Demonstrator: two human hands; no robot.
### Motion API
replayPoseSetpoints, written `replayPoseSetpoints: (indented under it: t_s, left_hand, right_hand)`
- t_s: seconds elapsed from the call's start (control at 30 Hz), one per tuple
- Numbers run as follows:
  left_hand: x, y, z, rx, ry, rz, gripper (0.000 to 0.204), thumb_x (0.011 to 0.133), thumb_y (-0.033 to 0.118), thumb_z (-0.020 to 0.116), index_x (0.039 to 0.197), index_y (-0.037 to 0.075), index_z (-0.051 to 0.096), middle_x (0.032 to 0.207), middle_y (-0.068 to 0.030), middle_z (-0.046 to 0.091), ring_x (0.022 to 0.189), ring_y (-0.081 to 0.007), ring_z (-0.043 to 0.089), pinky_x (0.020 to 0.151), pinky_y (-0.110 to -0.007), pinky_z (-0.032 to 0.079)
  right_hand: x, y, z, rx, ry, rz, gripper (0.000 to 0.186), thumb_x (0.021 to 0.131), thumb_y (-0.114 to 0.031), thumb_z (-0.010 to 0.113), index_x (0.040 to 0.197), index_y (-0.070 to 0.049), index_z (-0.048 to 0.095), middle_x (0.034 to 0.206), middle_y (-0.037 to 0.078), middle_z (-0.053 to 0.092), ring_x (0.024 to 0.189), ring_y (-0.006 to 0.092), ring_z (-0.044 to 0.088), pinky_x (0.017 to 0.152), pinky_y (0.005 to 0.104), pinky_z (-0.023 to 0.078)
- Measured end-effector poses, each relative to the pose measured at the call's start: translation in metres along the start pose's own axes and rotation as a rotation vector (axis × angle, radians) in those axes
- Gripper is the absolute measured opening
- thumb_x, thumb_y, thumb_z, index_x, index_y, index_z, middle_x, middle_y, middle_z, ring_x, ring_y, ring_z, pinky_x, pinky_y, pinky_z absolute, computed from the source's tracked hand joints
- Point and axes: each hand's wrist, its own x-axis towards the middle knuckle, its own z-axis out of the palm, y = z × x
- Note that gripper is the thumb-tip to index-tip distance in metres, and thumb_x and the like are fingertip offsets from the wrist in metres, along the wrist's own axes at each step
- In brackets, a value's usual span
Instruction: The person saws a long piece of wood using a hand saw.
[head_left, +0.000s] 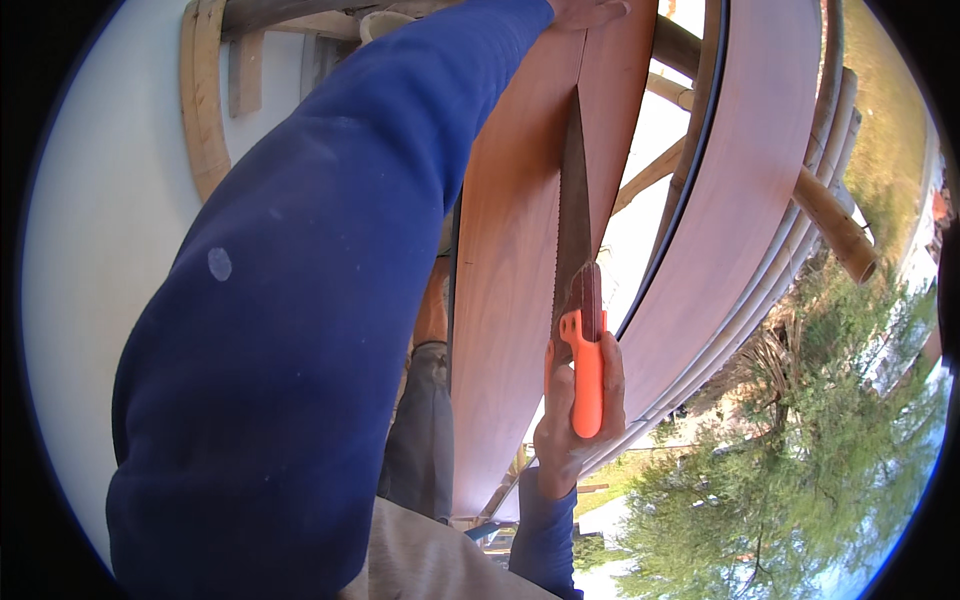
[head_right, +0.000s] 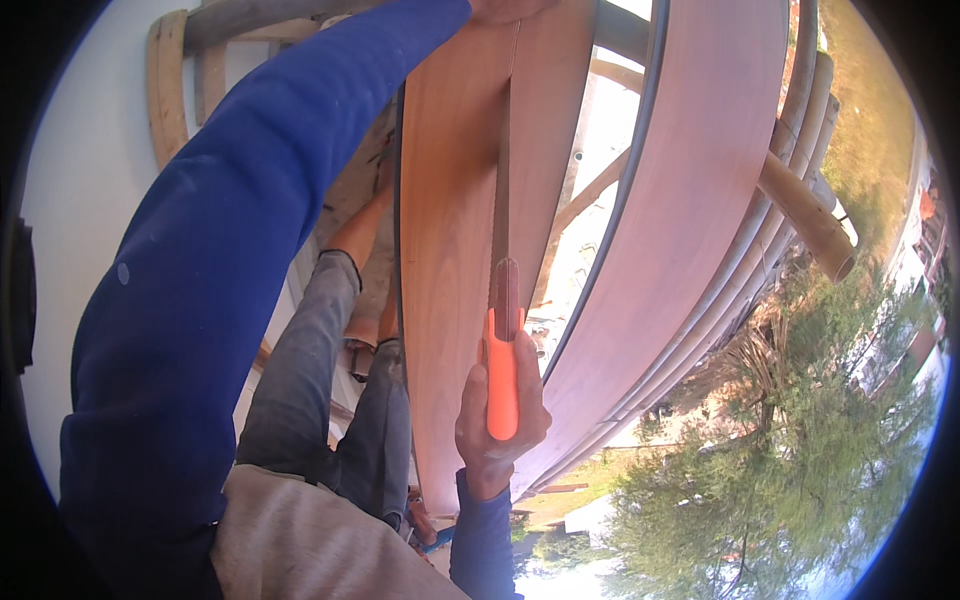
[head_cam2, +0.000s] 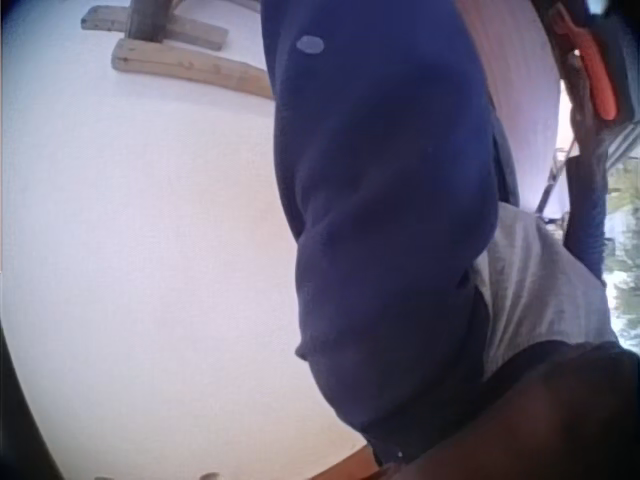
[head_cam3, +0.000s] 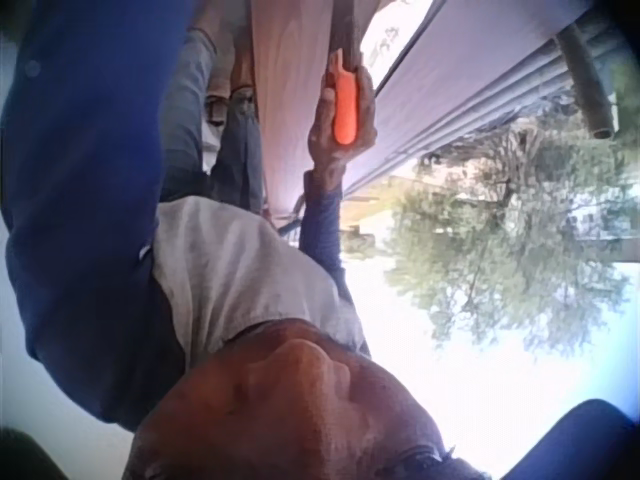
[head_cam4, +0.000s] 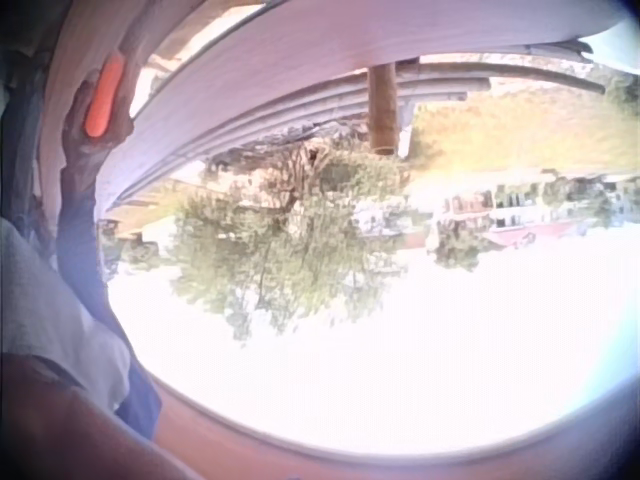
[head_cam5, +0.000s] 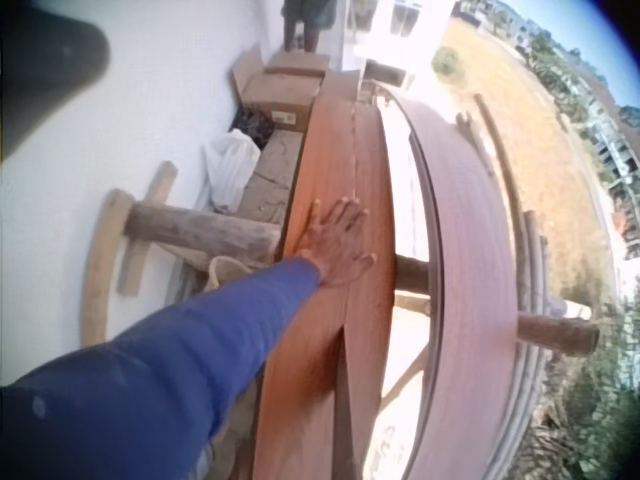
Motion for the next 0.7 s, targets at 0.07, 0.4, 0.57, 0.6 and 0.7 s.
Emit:
replayPoseSetpoints:
  t_s: [0.07, 0.4, 0.57, 0.6, 0.7]
  left_hand:
    - [-0.003, -0.002, 0.004, 0.024, 0.014, 0.002, 0.087, 0.102, 0.061, 0.036, 0.165, 0.002, 0.018, 0.174, -0.013, 0.011, 0.161, -0.0316, 0.005, 0.126, -0.064, 0.004]
    - [-0.012, 0.004, 0.057, 0.026, 0.189, 0.057, 0.084, 0.103, 0.06, 0.035, 0.165, 0.005, 0.019, 0.174, -0.013, 0.013, 0.161, -0.0332, 0.005, 0.125, -0.063, 0.001]
    - [-0.032, 0.021, 0.046, 0.048, 0.162, 0.043, 0.085, 0.103, 0.063, 0.035, 0.165, 0.006, 0.02, 0.174, -0.0111, 0.014, 0.161, -0.0311, 0.006, 0.125, -0.063, 0.002]
    - [-0.03, 0.006, 0.04, 0.077, 0.176, 0.031, 0.086, 0.103, 0.064, 0.035, 0.165, 0.007, 0.021, 0.174, -0.0107, 0.014, 0.161, -0.0307, 0.006, 0.125, -0.063, 0.002]
    - [-0.025, 0.0, 0.05, 0.066, 0.179, 0.033, 0.086, 0.102, 0.064, 0.037, 0.165, 0.007, 0.022, 0.174, -0.0103, 0.015, 0.161, -0.0299, 0.006, 0.125, -0.063, 0.003]
  right_hand:
    - [0.035, 0.02, 0.032, 0.041, 0.01, -0.07, 0.052, 0.091, -0.001, 0.067, 0.141, 0.006, 0.055, 0.12, 0.026, 0.072, 0.099, 0.0297, 0.076, 0.088, 0.0363, 0.06]
    - [0.109, -0.004, 0.058, 0.032, -0.054, -0.067, 0.045, 0.097, -0.009, 0.067, 0.14, 0.001, 0.059, 0.114, 0.017, 0.074, 0.095, 0.0212, 0.074, 0.086, 0.0319, 0.058]
    - [0.082, -0.044, 0.032, -0.007, -0.093, 0.065, 0.044, 0.097, -0.006, 0.065, 0.14, 0.002, 0.058, 0.118, 0.019, 0.072, 0.101, 0.0245, 0.073, 0.089, 0.0343, 0.056]
    - [0.056, -0.053, 0.022, 0.002, -0.076, 0.078, 0.047, 0.097, -0.009, 0.066, 0.141, 0.004, 0.056, 0.12, 0.021, 0.071, 0.105, 0.0266, 0.073, 0.091, 0.0353, 0.056]
    - [-0.044, -0.064, -0.038, -0.087, -0.034, 0.129, 0.057, 0.094, -0.019, 0.07, 0.141, 0.009, 0.052, 0.12, 0.027, 0.07, 0.108, 0.034, 0.073, 0.091, 0.0398, 0.058]
